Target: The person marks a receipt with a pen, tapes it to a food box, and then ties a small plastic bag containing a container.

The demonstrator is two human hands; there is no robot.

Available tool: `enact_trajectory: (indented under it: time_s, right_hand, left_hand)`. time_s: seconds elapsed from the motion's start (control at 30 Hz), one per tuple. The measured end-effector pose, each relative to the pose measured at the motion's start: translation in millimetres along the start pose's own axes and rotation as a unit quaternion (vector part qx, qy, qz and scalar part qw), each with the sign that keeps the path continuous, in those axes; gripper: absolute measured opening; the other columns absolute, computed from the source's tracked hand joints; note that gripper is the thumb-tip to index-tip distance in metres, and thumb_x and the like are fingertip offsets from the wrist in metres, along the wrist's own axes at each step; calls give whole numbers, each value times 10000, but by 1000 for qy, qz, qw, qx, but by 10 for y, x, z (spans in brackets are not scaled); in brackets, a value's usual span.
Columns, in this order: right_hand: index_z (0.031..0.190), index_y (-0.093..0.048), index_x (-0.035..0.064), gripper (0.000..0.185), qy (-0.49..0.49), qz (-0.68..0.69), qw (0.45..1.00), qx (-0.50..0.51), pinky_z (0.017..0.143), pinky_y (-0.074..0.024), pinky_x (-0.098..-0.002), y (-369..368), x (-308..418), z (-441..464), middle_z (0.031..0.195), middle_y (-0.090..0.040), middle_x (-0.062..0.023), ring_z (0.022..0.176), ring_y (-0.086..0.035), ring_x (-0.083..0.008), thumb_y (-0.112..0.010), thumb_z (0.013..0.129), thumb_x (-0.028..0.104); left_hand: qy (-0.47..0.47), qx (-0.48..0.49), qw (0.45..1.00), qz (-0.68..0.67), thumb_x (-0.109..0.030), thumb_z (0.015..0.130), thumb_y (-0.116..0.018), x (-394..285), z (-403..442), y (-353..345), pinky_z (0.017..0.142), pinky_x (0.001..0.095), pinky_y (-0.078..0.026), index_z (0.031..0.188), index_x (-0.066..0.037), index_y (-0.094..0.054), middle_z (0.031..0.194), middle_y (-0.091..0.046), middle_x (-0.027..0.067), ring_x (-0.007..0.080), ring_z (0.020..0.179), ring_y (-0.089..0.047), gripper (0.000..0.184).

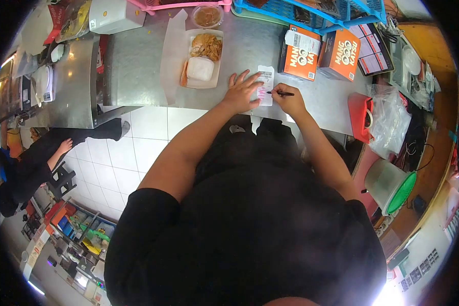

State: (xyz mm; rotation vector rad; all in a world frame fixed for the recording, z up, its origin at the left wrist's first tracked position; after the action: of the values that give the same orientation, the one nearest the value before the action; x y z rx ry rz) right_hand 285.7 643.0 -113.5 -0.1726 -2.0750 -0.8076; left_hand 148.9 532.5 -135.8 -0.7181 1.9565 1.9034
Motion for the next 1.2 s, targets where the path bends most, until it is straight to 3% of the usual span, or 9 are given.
enact_trajectory:
  time_s: [0.33,0.4,0.53,0.67,0.7,0.8,0.87,1.1,1.2]
  right_hand:
    - [825,-633,87,178,-36,-68,997,30,685,-476,-312,-2,-78,-83,778,-647,-78,733,-630,-203,-638,740,243]
    - [786,-617,50,116,40,-18,999,-11,558,-441,-267,1,-54,-56,660,-605,-44,559,-551,-118,-628,739,155]
    - [791,-616,49,88,88,-80,991,-62,531,-443,-257,268,-73,-102,681,-616,-34,564,-550,-100,-610,756,129]
    - [807,-619,31,82,-46,64,991,-107,512,-454,-238,1134,-327,-297,704,-629,-40,596,-568,-83,-588,790,105]
    - [810,-619,37,77,-23,81,983,-165,449,-417,-223,1413,-387,-410,698,-625,-32,544,-534,-69,-583,798,104]
    - [810,-613,13,122,-20,-4,949,-313,489,-411,-240,2315,-729,-746,693,-617,-45,555,-532,-98,-581,806,130]
    - [801,-608,-1,141,-100,5,925,-367,536,-424,-255,2765,-882,-975,689,-616,-50,585,-547,-108,-576,804,136]
    - [802,-612,-16,155,-121,21,946,-300,604,-431,-248,3025,-1709,-943,706,-611,-45,636,-544,-105,-597,802,138]
    - [836,-632,-10,191,-146,-1,944,-297,613,-424,-249,3059,-1741,-921,712,-602,-39,637,-532,-103,-638,800,177]
  left_hand:
    - [1,-3,1000,7,-392,671,-657,-20,5,-3,1044,543,-107,1199,-195,-508,1416,-290,-5,262,1319,-207,583]
    - [-3,-5,1000,10,-401,657,-666,-21,8,-8,1044,541,-108,1198,-198,-506,1416,-290,-9,262,1319,-204,599]
    - [3,4,1000,18,-401,655,-666,-21,23,-36,1044,537,-113,1196,-202,-506,1414,-294,-15,263,1319,-204,599]
    - [11,-2,1000,21,-400,647,-668,-43,24,-26,1044,530,-121,1190,-205,-511,1404,-309,-20,266,1311,-222,598]
    - [10,-6,1000,19,-398,644,-669,-57,30,-12,1044,529,-123,1188,-204,-512,1402,-312,-20,267,1308,-228,598]
    - [13,-5,1000,15,-409,640,-667,-76,44,-6,1038,526,-130,1179,-178,-513,1384,-340,0,311,1294,-235,606]
    - [23,-3,1000,18,-391,631,-671,-97,63,11,1040,529,-126,1192,-204,-512,1389,-329,-8,290,1297,-237,612]
    - [49,15,998,34,-380,625,-677,-188,114,-9,1037,542,-112,1170,-285,-551,1357,-349,8,285,1303,-216,567]
    - [71,-11,997,23,-396,641,-682,-272,148,-21,1035,532,-113,1105,-256,-600,1342,-354,25,296,1299,-207,492]
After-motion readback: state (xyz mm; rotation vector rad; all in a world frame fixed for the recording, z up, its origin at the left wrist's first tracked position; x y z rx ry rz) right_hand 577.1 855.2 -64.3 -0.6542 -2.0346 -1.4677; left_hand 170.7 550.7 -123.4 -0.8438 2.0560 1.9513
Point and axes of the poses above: each hand's wrist, its own z-axis towards the middle knuckle, its own y-axis out of the back of the hand, x = y × z, the point moved 4 cm from there along z, towards the middle knuckle
